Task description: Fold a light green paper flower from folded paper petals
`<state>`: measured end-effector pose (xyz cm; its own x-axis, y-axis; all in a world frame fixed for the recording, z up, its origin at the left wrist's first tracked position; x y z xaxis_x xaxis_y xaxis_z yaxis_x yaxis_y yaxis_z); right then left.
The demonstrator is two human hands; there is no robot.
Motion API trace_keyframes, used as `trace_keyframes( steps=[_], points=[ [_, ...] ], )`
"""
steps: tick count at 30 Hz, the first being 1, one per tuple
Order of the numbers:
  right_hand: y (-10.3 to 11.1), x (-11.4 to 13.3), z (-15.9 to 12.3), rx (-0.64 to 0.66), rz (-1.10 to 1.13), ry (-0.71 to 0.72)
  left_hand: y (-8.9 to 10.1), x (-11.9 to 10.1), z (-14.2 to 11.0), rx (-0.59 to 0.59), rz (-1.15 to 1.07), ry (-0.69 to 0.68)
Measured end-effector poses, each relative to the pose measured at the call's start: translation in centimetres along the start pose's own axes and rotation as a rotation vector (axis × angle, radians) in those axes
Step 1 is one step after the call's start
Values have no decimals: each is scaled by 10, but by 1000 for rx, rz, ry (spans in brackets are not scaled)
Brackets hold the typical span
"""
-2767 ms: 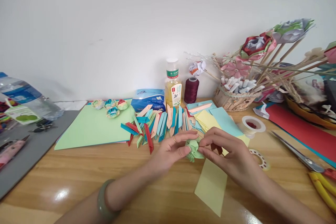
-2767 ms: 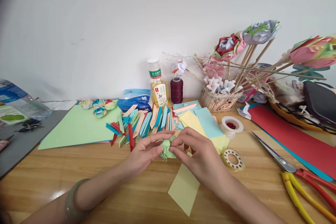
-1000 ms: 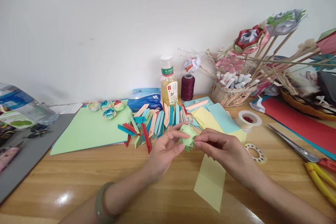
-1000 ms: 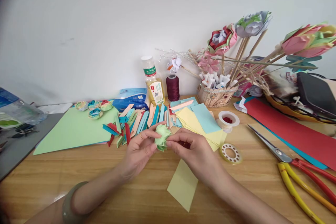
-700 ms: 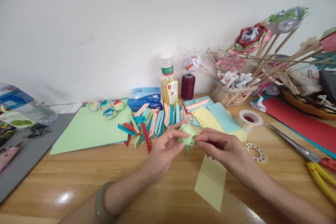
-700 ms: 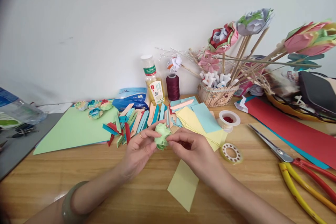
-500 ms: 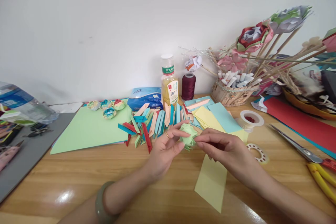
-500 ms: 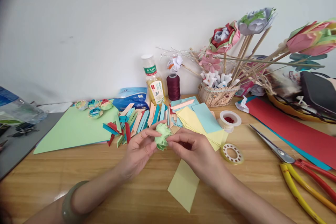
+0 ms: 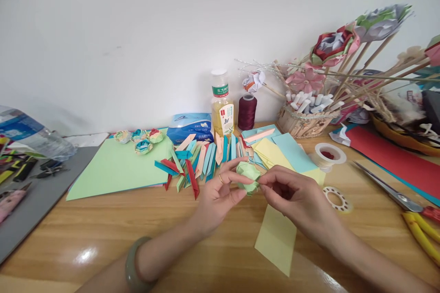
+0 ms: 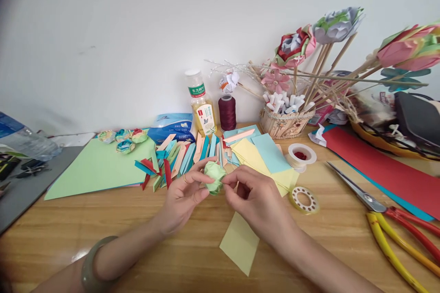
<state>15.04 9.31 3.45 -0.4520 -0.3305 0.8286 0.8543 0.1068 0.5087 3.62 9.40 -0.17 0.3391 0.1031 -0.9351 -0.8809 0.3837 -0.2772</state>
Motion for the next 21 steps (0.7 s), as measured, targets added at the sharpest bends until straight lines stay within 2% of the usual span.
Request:
trace_keyframes(
  steps=[10, 13, 16, 21],
  points=[
    [6, 15, -8, -173, -155, 150, -6, -5, -2, 15, 63, -53],
    [5, 12, -7, -139, -81, 110, -6, -5, -2, 13, 64, -63],
    [0, 6, -3, -55, 92, 30, -2, -6, -2, -6, 44, -73],
    [-7, -3, 0, 46, 249, -54, 4, -2, -2, -41, -4, -31]
  ],
)
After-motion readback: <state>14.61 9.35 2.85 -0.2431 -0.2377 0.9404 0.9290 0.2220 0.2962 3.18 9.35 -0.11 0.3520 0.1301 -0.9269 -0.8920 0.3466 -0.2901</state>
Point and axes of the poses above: each hand's wrist, its own z-axis towards the middle knuckle, its own y-axis out of the back of the hand, x = y × z, the point moved 10 cm from there along z, towards the middle knuckle
